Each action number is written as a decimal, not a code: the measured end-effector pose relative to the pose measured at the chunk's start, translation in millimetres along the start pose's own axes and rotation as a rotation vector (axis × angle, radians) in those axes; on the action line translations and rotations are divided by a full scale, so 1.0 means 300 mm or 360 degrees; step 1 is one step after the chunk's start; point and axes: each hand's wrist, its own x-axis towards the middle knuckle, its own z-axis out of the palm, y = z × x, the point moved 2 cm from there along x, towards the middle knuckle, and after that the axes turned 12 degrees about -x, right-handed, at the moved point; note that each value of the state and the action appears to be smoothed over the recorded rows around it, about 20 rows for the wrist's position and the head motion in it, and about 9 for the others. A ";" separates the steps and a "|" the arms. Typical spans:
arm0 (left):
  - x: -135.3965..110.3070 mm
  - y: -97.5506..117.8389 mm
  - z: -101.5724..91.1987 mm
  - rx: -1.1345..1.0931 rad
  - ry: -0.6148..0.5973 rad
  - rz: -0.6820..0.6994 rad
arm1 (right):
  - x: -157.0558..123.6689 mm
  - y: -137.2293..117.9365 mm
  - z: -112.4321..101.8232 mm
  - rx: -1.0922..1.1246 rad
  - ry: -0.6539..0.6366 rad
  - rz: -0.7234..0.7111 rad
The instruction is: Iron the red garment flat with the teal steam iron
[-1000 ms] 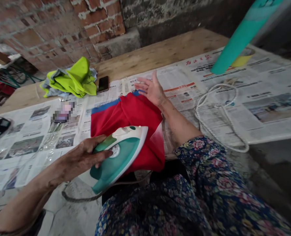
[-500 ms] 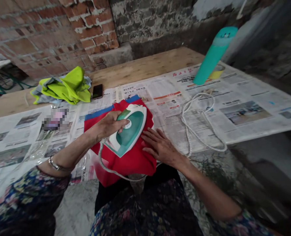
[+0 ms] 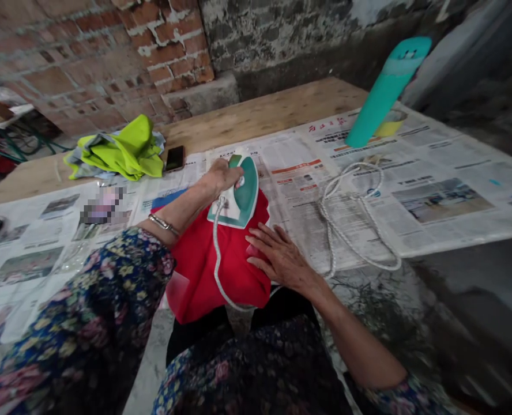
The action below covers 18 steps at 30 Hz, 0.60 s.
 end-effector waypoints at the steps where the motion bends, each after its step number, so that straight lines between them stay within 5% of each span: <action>1: -0.030 -0.007 -0.005 -0.0001 -0.0028 -0.0010 | 0.000 0.003 0.001 0.0016 0.0010 -0.0001; 8: -0.289 -0.161 -0.082 -0.0340 -0.0124 -0.0155 | -0.018 0.039 -0.006 0.0247 0.0263 0.0138; 13: -0.353 -0.254 -0.111 -0.0954 -0.0274 -0.0222 | 0.040 -0.011 -0.070 0.0455 0.0481 0.0393; 15: -0.337 -0.302 -0.163 -0.0776 -0.0154 -0.0086 | 0.103 -0.054 -0.101 0.0686 0.0491 0.0533; 18: -0.285 -0.420 -0.285 -0.0369 0.0294 -0.0002 | 0.225 -0.120 -0.122 0.1152 0.0391 0.0683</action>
